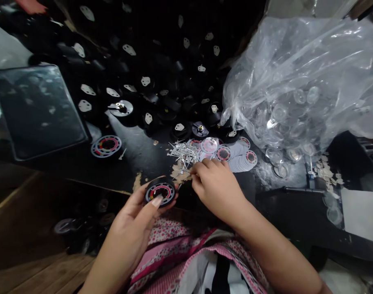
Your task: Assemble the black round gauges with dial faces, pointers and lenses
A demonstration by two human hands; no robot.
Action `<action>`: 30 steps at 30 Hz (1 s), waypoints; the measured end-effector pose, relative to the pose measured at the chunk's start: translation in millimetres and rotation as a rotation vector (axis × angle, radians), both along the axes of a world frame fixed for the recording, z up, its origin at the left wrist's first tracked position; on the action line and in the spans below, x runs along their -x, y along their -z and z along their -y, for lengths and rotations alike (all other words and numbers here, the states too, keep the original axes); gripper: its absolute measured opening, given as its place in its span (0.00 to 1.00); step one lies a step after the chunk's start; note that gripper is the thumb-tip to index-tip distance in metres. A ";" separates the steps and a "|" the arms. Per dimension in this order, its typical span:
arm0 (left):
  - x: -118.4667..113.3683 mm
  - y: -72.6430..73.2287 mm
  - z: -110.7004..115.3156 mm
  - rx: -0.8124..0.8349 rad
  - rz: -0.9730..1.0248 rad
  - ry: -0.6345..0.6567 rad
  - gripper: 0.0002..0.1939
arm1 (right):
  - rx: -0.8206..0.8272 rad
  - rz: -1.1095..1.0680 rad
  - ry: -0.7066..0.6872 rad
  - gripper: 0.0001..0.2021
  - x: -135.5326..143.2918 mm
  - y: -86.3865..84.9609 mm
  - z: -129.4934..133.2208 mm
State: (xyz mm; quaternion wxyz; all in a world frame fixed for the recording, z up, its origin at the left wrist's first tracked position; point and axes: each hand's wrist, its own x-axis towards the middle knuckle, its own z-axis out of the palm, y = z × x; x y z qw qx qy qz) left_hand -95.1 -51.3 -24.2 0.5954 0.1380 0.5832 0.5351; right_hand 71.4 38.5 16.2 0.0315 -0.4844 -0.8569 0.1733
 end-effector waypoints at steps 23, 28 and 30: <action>-35.6 -19.5 -26.1 -0.167 0.302 -0.020 0.09 | -0.095 -0.211 0.060 0.08 -25.0 -0.4 11.0; -39.6 -22.6 -33.4 -0.181 0.209 -0.014 0.11 | 0.035 -0.559 0.092 0.07 -30.8 -8.8 16.3; -44.6 -17.8 -34.9 -0.167 0.144 0.051 0.13 | 0.055 -0.591 0.109 0.07 -30.7 -11.3 18.7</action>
